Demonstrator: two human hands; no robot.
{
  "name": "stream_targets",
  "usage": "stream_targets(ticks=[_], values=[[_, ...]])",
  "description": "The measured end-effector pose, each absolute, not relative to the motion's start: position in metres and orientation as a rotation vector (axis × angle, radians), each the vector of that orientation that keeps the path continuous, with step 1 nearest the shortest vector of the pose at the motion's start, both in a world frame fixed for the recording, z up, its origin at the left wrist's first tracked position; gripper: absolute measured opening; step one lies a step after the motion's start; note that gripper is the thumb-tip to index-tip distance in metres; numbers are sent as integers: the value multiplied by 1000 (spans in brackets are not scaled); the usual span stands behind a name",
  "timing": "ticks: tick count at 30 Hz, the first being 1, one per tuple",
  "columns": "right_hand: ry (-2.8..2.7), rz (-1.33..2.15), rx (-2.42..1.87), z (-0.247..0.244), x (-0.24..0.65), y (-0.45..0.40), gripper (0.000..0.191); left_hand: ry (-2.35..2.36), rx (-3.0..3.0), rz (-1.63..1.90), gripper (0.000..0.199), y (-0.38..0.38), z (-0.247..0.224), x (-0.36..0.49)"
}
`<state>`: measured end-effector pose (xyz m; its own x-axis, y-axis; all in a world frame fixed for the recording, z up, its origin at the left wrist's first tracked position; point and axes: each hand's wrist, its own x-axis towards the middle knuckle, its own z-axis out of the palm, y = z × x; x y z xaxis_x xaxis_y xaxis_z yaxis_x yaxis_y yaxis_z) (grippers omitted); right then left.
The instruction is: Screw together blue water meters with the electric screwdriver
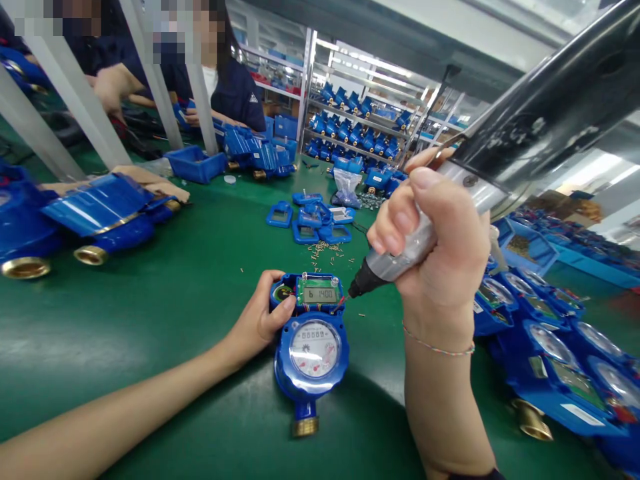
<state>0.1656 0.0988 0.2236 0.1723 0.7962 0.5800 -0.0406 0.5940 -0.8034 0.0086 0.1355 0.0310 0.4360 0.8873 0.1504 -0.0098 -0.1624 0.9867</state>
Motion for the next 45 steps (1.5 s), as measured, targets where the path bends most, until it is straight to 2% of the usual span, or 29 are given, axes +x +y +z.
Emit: stream_targets(ticks=[5, 13, 18, 21, 26, 30, 35, 45], values=[[-1269, 749, -795, 222, 161, 98, 8, 813, 1522, 974, 47, 134, 33, 9], [-1341, 777, -833, 225, 162, 96, 25, 847, 1518, 973, 47, 132, 36, 9], [-1343, 809, -754, 229, 162, 95, 14, 885, 1537, 997, 46, 122, 34, 10], [-1333, 812, -743, 242, 166, 87, 16, 856, 1549, 963, 48, 111, 31, 11], [-1167, 563, -974, 268, 175, 71, 26, 772, 1590, 970, 49, 92, 29, 18], [-1098, 428, -969, 267, 164, 77, 31, 709, 1601, 967, 47, 84, 30, 23], [-1245, 512, -958, 248, 144, 91, 22, 688, 1615, 956, 45, 85, 33, 23], [-1359, 652, -882, 231, 137, 101, 15, 673, 1648, 986, 44, 86, 21, 23]])
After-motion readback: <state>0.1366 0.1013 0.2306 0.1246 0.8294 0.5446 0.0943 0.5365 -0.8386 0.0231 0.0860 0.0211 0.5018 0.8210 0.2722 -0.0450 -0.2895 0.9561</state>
